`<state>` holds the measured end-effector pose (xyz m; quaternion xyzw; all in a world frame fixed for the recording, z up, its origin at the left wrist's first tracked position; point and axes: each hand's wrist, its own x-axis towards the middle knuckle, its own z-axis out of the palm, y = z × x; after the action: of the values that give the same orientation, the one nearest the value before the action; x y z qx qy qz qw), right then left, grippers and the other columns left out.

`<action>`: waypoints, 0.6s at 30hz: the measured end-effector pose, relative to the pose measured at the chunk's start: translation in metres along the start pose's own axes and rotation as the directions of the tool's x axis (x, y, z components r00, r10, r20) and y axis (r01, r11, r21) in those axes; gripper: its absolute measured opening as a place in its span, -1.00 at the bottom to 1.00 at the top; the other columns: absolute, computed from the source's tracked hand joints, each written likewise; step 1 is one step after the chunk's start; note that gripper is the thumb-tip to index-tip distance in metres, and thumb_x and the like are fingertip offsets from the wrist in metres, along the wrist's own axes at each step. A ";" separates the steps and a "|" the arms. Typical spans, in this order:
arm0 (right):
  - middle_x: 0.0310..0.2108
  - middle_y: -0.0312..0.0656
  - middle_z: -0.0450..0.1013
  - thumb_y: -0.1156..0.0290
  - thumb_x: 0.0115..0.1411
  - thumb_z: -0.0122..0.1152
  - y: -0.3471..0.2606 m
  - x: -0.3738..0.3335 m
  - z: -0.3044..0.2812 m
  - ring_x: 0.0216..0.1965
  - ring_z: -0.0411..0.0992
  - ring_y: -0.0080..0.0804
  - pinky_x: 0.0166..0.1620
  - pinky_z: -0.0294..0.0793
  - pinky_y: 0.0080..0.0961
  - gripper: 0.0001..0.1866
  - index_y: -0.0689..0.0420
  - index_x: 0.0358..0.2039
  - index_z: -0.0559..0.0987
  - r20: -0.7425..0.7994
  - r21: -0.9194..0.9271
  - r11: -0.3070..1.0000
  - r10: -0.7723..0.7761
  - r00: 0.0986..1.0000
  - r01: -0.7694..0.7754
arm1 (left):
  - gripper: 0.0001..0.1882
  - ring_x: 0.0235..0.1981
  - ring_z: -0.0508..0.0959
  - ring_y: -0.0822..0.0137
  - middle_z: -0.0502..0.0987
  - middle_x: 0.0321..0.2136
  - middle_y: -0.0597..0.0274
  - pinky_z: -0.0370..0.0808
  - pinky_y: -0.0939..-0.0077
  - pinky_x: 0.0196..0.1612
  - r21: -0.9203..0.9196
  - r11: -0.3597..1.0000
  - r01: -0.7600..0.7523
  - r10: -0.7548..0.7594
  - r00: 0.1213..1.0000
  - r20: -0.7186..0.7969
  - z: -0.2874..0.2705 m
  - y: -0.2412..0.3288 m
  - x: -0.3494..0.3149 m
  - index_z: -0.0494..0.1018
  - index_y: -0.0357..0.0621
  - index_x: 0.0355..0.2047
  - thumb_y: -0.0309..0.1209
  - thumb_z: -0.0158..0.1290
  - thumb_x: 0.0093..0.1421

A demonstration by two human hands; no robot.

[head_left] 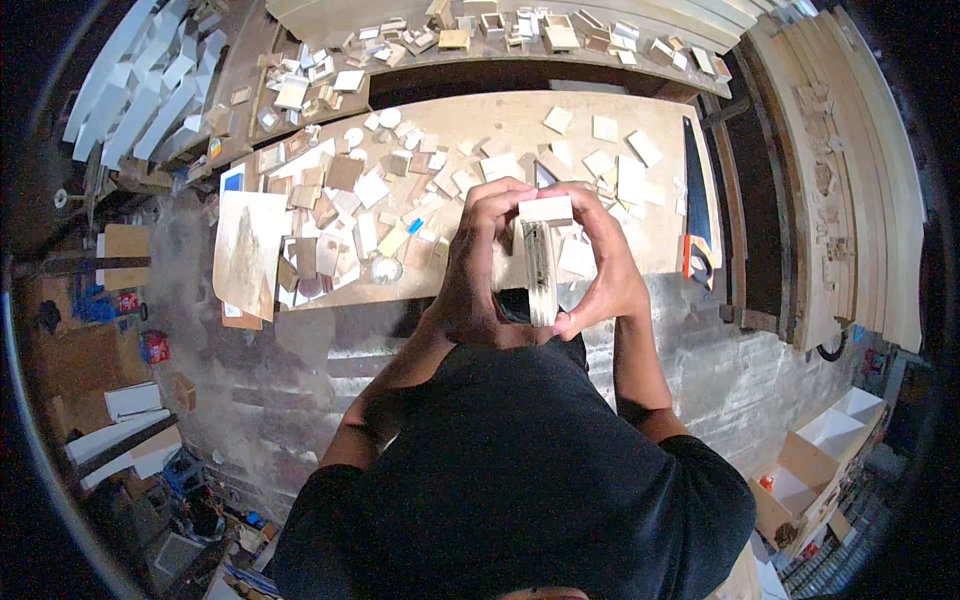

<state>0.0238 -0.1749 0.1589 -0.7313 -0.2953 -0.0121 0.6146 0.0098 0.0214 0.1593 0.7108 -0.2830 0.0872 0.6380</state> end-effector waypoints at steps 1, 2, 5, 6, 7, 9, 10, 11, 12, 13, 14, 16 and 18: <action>0.08 -0.03 0.37 -0.14 -0.53 0.63 0.006 0.002 -0.008 0.14 0.34 -0.10 0.21 0.27 -0.20 0.21 0.20 0.16 0.35 0.021 -0.014 1.000 -0.006 1.000 0.006 | 0.13 0.10 0.40 0.02 0.26 0.09 -0.15 0.41 0.22 0.10 -0.064 0.998 0.013 -0.016 0.999 -0.033 0.007 -0.006 0.005 0.18 -0.28 0.21 0.11 0.43 -0.25; 0.14 0.00 0.33 -0.12 -0.49 0.61 0.013 0.002 -0.013 0.17 0.30 -0.07 0.24 0.23 -0.17 0.23 0.19 0.22 0.31 0.032 0.035 0.999 -0.003 0.999 0.002 | 0.14 0.08 0.41 0.10 0.25 0.10 -0.12 0.46 0.27 0.04 -0.026 0.999 -0.024 0.023 0.999 -0.038 0.012 -0.013 0.012 0.17 -0.29 0.20 0.15 0.42 -0.23; 0.17 0.01 0.30 -0.09 -0.44 0.58 0.020 0.014 -0.029 0.17 0.30 -0.06 0.25 0.22 -0.17 0.25 0.17 0.29 0.26 0.064 0.069 0.998 0.004 0.998 -0.009 | 0.13 0.08 0.40 0.14 0.26 0.08 -0.08 0.46 0.27 0.03 -0.064 0.998 -0.010 0.004 0.995 -0.103 0.028 -0.036 0.020 0.15 -0.30 0.18 0.13 0.43 -0.22; 0.25 -0.01 0.22 0.03 -0.37 0.58 0.025 0.016 -0.036 0.27 0.22 -0.09 0.27 0.22 -0.18 0.25 0.14 0.36 0.17 0.111 0.074 0.997 0.005 0.994 -0.014 | 0.12 0.08 0.40 0.16 0.27 0.07 -0.06 0.46 0.27 0.03 -0.058 0.998 -0.009 0.001 0.991 -0.136 0.033 -0.040 0.021 0.13 -0.30 0.18 0.12 0.44 -0.21; 0.28 -0.02 0.18 0.07 -0.36 0.58 0.028 0.016 -0.035 0.30 0.18 -0.11 0.27 0.21 -0.18 0.26 0.14 0.38 0.15 0.088 0.158 0.984 0.072 0.994 -0.086 | 0.12 0.07 0.41 0.17 0.28 0.06 -0.05 0.45 0.28 0.04 -0.040 0.998 0.039 -0.045 0.986 -0.162 0.034 -0.043 0.021 0.13 -0.30 0.18 0.12 0.43 -0.20; 0.34 -0.04 0.10 0.16 -0.34 0.60 0.033 0.015 -0.031 0.36 0.10 -0.15 0.29 0.19 -0.18 0.28 0.14 0.40 0.09 0.066 0.322 0.921 0.211 0.975 -0.220 | 0.12 0.05 0.42 0.18 0.31 0.03 -0.03 0.44 0.30 0.06 -0.009 0.991 0.136 -0.135 0.965 -0.225 0.036 -0.045 0.020 0.13 -0.31 0.18 0.12 0.43 -0.20; 0.40 -0.07 0.01 0.26 -0.31 0.62 0.039 0.017 -0.032 0.40 0.02 -0.19 0.31 0.17 -0.18 0.29 0.13 0.42 0.03 0.107 0.354 0.908 0.200 0.974 -0.225 | 0.14 0.05 0.42 0.18 0.33 0.02 0.00 0.40 0.28 0.09 0.019 0.988 0.155 -0.144 0.950 -0.277 0.039 -0.045 0.021 0.15 -0.32 0.17 0.22 0.37 -0.21; 0.39 -0.07 0.02 0.27 -0.32 0.62 0.043 0.018 -0.030 0.40 0.02 -0.19 0.32 0.16 -0.19 0.30 0.13 0.42 0.04 0.102 0.406 0.884 0.207 0.973 -0.231 | 0.17 0.04 0.42 0.19 0.36 0.01 0.03 0.36 0.27 0.12 0.046 0.983 0.178 -0.153 0.932 -0.328 0.042 -0.045 0.023 0.17 -0.33 0.17 0.33 0.32 -0.21; 0.39 -0.08 0.02 0.27 -0.33 0.63 0.046 0.021 -0.027 0.40 0.03 -0.20 0.32 0.16 -0.19 0.30 0.13 0.41 0.04 0.100 0.452 0.860 0.216 0.971 -0.238 | 0.17 0.04 0.43 0.20 0.36 0.01 0.03 0.36 0.27 0.11 0.116 0.981 0.153 -0.107 0.936 -0.334 0.040 -0.051 0.023 0.17 -0.33 0.18 0.32 0.31 -0.20; 0.38 -0.09 0.03 0.28 -0.34 0.64 0.048 0.023 -0.023 0.40 0.03 -0.20 0.32 0.15 -0.20 0.30 0.13 0.41 0.05 0.098 0.496 0.833 0.225 0.969 -0.243 | 0.16 0.03 0.43 0.20 0.36 0.01 0.04 0.37 0.27 0.10 0.186 0.974 0.130 -0.061 0.940 -0.336 0.038 -0.053 0.023 0.17 -0.33 0.18 0.32 0.30 -0.19; 0.37 -0.10 0.04 0.29 -0.34 0.64 0.050 0.026 -0.020 0.39 0.04 -0.21 0.32 0.15 -0.21 0.30 0.14 0.41 0.06 0.098 0.510 0.831 0.201 0.975 -0.222 | 0.12 0.02 0.45 0.20 0.37 -0.01 0.02 0.41 0.28 0.07 0.012 0.992 0.129 -0.114 0.916 -0.383 0.038 -0.053 0.022 0.13 -0.32 0.19 0.22 0.34 -0.16; 0.36 -0.12 0.07 0.31 -0.36 0.65 0.055 0.033 -0.012 0.39 0.05 -0.24 0.31 0.16 -0.23 0.29 0.16 0.40 0.07 0.098 0.541 0.823 0.142 0.985 -0.172 | 0.08 -0.01 0.47 0.19 0.38 -0.03 0.00 0.45 0.29 0.03 -0.241 0.966 0.096 -0.198 0.875 -0.442 0.039 -0.047 0.025 0.08 -0.29 0.21 0.06 0.40 -0.12; 0.34 -0.12 0.10 0.32 -0.38 0.65 0.058 0.038 -0.001 0.38 0.07 -0.26 0.31 0.17 -0.25 0.28 0.19 0.38 0.10 0.082 0.578 0.798 0.153 0.985 -0.172 | 0.08 0.00 0.47 0.20 0.38 -0.02 -0.02 0.47 0.29 0.03 -0.331 0.941 0.068 -0.227 0.853 -0.470 0.036 -0.045 0.024 0.07 -0.29 0.22 0.01 0.42 -0.11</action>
<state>0.0816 -0.1643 0.1219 -0.5305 -0.2305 0.1429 0.8032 0.0440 -0.0183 0.1258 0.5774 -0.0612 0.1748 0.7952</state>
